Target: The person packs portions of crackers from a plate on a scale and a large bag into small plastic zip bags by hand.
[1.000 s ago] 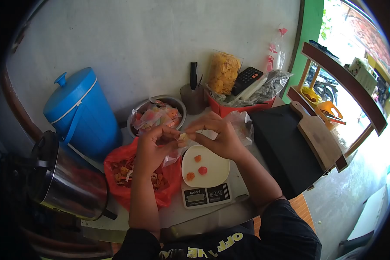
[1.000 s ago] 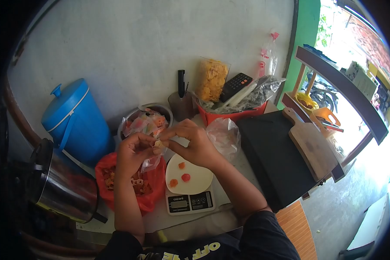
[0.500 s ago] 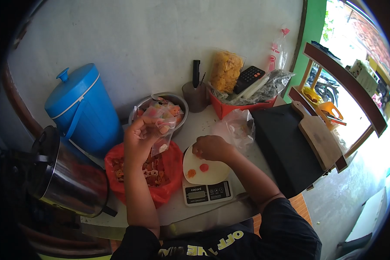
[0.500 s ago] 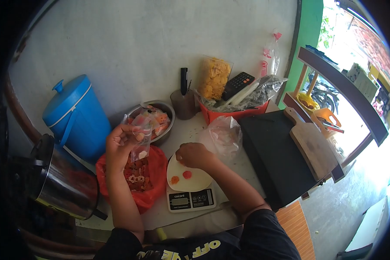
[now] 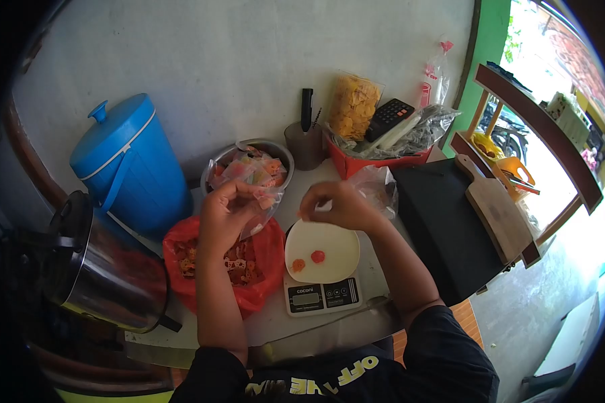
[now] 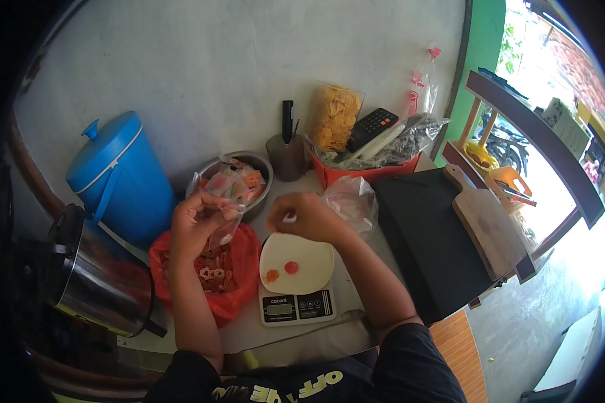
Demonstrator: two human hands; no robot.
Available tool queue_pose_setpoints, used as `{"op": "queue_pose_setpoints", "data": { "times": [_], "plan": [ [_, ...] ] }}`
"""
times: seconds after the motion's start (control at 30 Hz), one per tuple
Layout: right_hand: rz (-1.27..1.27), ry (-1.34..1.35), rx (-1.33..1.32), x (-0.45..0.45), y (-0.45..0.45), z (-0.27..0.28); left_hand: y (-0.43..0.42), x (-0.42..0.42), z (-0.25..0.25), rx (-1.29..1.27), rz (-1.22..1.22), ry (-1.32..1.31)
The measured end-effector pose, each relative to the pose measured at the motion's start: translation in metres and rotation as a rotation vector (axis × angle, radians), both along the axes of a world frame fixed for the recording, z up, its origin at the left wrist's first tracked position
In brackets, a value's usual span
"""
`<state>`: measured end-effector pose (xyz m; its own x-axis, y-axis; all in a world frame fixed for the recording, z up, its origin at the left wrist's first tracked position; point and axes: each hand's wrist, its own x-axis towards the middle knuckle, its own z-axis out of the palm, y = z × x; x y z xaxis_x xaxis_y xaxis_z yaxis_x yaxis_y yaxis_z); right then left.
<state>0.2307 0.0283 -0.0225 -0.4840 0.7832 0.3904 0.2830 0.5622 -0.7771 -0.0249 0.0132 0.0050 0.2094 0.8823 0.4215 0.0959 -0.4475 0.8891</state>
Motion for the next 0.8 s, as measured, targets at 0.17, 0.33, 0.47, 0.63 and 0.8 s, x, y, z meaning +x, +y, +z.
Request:
{"op": "queue_pose_setpoints", "data": {
  "times": [0.17,0.33,0.47,0.63,0.8],
  "plan": [
    [0.004,0.591,-0.013,-0.011,-0.012,0.013,-0.002,0.008,-0.001,0.01,-0.012,0.062],
    [-0.038,0.381,0.139,-0.014,-0.018,0.015,-0.009,0.014,0.002,-0.032,-0.066,0.084],
    [-0.066,0.217,0.265,-0.015,-0.026,0.026,-0.011,0.016,0.0,-0.023,-0.07,0.117],
    [-0.086,0.108,0.271,-0.015,-0.036,0.034,-0.012,0.017,0.001,-0.05,-0.075,0.124],
    [-0.108,0.101,0.282,-0.019,-0.038,0.032,-0.012,0.018,-0.002,-0.047,-0.136,0.076]
  ]
}}
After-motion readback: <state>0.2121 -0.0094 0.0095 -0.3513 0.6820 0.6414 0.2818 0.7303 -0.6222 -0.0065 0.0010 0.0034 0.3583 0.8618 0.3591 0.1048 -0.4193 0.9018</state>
